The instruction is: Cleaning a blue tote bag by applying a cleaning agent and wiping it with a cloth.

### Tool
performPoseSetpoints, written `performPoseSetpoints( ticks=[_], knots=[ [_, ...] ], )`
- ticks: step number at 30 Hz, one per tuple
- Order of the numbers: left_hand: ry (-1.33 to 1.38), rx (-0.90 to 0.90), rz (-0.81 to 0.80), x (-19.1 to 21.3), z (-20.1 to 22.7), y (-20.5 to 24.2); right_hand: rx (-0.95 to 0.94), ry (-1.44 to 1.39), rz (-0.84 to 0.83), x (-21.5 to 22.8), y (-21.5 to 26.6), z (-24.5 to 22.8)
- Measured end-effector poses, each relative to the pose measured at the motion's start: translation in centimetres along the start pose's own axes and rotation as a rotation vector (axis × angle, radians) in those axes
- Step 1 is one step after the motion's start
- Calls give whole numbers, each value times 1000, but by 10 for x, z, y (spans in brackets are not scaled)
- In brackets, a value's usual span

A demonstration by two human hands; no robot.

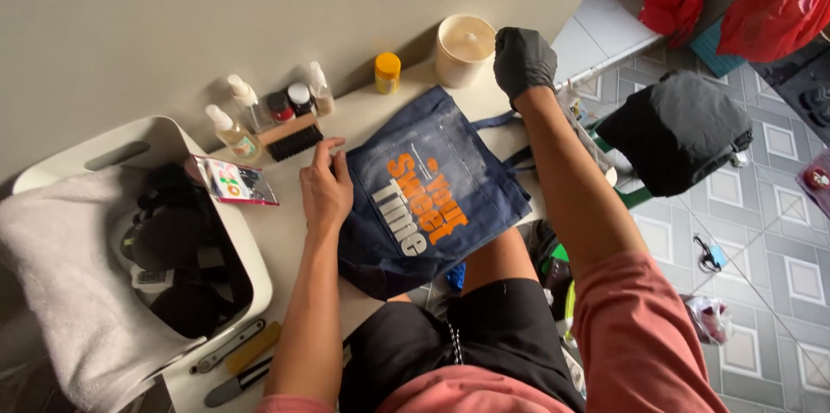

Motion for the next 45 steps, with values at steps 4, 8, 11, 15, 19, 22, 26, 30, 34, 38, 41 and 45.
performPoseSetpoints(
  ticks=[4, 8, 11, 15, 19, 22, 26, 30, 34, 38, 41, 45],
  knots=[
    [-57, -18, 1, 3, 3, 1, -90, 56, -74, -27, -29, 2],
    [-73, 23, -2, 6, 10, 1, -125, -127, -243, -10, -18, -6],
    [-74, 33, -21, 7, 10, 3, -138, -294, -186, 13, 13, 3],
    [-92, 7, 23, 3, 7, 2, 131, -392, 240, 42, 88, 16],
    [-131, -33, 34, -9, -13, 1, 444, -395, 83, 104, 219, -25],
    [-107, -58, 80, -5, -8, 1, -27, -391, -360, 35, 296, 18],
    [-85, -79, 92, -5, -7, 2, -113, -180, -123, 9, 337, 70],
    [-102, -93, 113, -4, -3, 2, -187, -280, -19, 23, 349, 73],
    [-101, -114, 112, -1, 2, 5, -275, -327, -5, 11, 364, 79],
    [-93, -105, 122, 0, 5, 7, -178, -513, 52, -179, 460, 212],
    [-101, -102, 108, -2, 3, 6, 291, -939, 192, -175, 476, 207],
    [-82, -110, 128, -1, -1, 6, -392, -506, -81, 7, 393, 82]
  ],
)
Point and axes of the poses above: each hand's wrist, its own y-axis away from the middle knuckle, its own x-axis out of the back of the hand, z = x × y, the point moved 2 cm from there along -y, towards the middle knuckle, and after that the axes turned 2 degrees about -x, right-handed, at the moved point
